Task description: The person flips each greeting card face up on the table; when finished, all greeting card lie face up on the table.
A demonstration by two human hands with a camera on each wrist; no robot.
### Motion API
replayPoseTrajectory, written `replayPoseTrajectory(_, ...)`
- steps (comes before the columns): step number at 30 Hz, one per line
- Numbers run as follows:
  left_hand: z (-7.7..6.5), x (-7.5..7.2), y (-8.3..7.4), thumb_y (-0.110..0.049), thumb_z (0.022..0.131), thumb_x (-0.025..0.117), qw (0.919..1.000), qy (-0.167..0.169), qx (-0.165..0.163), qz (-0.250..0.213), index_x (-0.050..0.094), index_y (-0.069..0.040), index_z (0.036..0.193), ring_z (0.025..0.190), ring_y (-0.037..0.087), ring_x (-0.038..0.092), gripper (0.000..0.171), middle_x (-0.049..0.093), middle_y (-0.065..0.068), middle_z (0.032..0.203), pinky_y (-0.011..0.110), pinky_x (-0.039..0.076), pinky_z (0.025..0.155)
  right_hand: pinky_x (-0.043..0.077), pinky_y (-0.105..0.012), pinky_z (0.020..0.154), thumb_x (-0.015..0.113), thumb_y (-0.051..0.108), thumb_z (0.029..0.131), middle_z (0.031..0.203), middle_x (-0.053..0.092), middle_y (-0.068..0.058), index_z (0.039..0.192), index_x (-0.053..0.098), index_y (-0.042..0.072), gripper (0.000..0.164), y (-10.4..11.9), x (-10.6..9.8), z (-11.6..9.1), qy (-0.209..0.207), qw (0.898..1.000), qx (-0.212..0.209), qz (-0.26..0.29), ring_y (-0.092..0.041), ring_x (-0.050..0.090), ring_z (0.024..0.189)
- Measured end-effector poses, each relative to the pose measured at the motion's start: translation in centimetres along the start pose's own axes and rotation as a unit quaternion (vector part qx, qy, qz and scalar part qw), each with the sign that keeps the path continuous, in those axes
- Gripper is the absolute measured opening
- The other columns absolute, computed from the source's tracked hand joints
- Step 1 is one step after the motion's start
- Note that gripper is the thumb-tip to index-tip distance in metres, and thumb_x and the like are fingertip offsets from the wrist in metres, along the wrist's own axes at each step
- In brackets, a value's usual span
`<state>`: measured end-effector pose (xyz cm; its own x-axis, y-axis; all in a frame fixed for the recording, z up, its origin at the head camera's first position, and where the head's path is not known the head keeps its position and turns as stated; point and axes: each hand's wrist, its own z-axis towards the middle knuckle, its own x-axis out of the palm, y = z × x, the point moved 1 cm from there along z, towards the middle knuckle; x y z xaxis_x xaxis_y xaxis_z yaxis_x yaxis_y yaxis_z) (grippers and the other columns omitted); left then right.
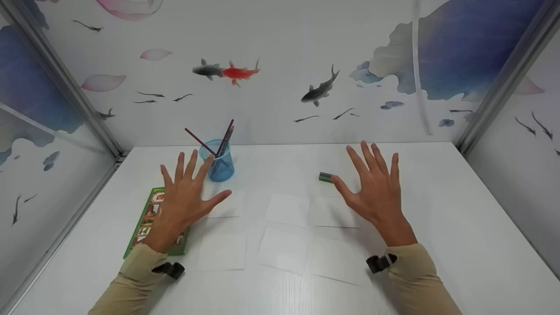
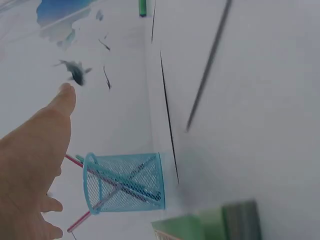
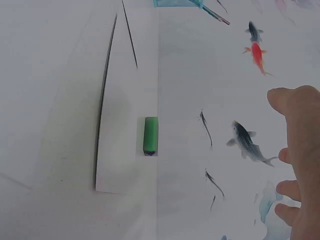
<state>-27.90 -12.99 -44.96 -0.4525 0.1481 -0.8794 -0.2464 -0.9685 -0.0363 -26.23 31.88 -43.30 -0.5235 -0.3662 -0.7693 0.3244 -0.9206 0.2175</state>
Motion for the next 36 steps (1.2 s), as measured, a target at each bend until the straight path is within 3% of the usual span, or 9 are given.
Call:
replayPoseTrajectory(6,-0.5,-0.6,-3.8,-0.069,0.1,0.063,0.9963,-0.035,0.072,-0.031,0.044,-0.019,0.167,0.158,0.04,0.042,0.086,0.045,0.017,0.17,0.068,0.031,0.129,0.036,-0.069,0.124,0.081,0.035,0.094,0.161,0.057,-0.016,0.157,0.059,0.02,0.068,0.6,-1.1,-1.7,-0.015,0.999,-0.027,0.036,-0.042,0.053,0.148)
replayPoseTrajectory(10,-1.4,-0.9,-6.9,-0.059,0.104,0.065,0.9907,-0.017,0.118,-0.066,0.051,-0.017,0.162,0.152,0.035,0.051,0.073,0.054,0.014,0.164,0.057,0.041,0.126,0.053,-0.068,0.101,0.082,0.032,0.095,0.15,0.066,-0.013,0.15,0.064,0.018,0.059,1.2,-1.5,-2.9,0.032,0.998,-0.033,0.053,-0.04,0.064,0.134)
replayPoseTrajectory(13,-2.2,-1.1,-9.5,-0.056,0.105,0.064,0.9847,0.017,0.149,-0.09,0.055,-0.017,0.159,0.151,0.03,0.053,0.067,0.057,0.01,0.163,0.051,0.044,0.126,0.059,-0.061,0.094,0.081,0.028,0.098,0.137,0.074,-0.006,0.139,0.071,0.018,0.044,1.6,-1.5,-3.6,0.098,0.991,-0.046,0.076,-0.033,0.07,0.124)
replayPoseTrajectory(16,-2.8,-1.3,-12.2,-0.056,0.107,0.063,0.9743,0.059,0.187,-0.111,0.059,-0.018,0.156,0.151,0.026,0.053,0.062,0.058,0.007,0.162,0.046,0.044,0.126,0.064,-0.044,0.086,0.081,0.023,0.1,0.118,0.078,0.005,0.124,0.076,0.019,0.025,1.9,-1.3,-4.2,0.193,0.973,-0.052,0.112,-0.017,0.074,0.107)
replayPoseTrajectory(22,-3.6,-1.4,-16.6,-0.056,0.109,0.058,0.9455,0.14,0.263,-0.132,0.06,-0.024,0.153,0.151,0.017,0.052,0.055,0.061,-0.002,0.158,0.037,0.041,0.128,0.056,-0.023,0.072,0.079,0.029,0.101,0.093,0.07,0.017,0.103,0.077,0.026,0.004,2.2,-1.1,-4.4,0.368,0.918,-0.033,0.146,0.0,0.061,0.084)
replayPoseTrajectory(26,-3.7,-1.1,-18.5,-0.055,0.109,0.057,0.9288,0.177,0.294,-0.14,0.061,-0.026,0.152,0.147,0.012,0.054,0.052,0.064,-0.008,0.153,0.033,0.042,0.126,0.052,-0.024,0.071,0.081,0.04,0.097,0.092,0.068,0.015,0.103,0.075,0.026,0.016,2.4,-1.3,-4.6,0.409,0.902,-0.021,0.132,-0.003,0.058,0.083)
replayPoseTrajectory(29,-4.0,-0.7,-19.2,-0.057,0.109,0.057,0.911,0.207,0.327,-0.142,0.06,-0.027,0.154,0.149,0.012,0.053,0.054,0.061,-0.008,0.156,0.032,0.043,0.125,0.052,-0.026,0.075,0.085,0.057,0.089,0.096,0.065,0.012,0.105,0.072,0.024,0.039,2.5,-1.8,-5.0,0.426,0.898,-0.013,0.104,-0.005,0.056,0.087)
replayPoseTrajectory(32,-4.5,-0.2,-19.4,-0.061,0.108,0.057,0.8922,0.255,0.347,-0.137,0.058,-0.032,0.156,0.155,0.013,0.046,0.056,0.053,-0.009,0.165,0.033,0.039,0.128,0.056,-0.033,0.085,0.09,0.068,0.076,0.107,0.062,0.009,0.112,0.067,0.021,0.063,2.8,-2.4,-5.4,0.459,0.886,0.001,0.072,-0.009,0.055,0.097)
replayPoseTrajectory(36,-4.9,0.1,-19.3,-0.061,0.106,0.059,0.882,0.294,0.34,-0.14,0.06,-0.036,0.153,0.159,0.013,0.041,0.053,0.047,-0.01,0.169,0.035,0.037,0.13,0.058,-0.042,0.093,0.098,0.064,0.068,0.114,0.058,0.004,0.118,0.063,0.018,0.077,3.2,-2.9,-5.7,0.485,0.873,0.008,0.046,-0.015,0.052,0.103)
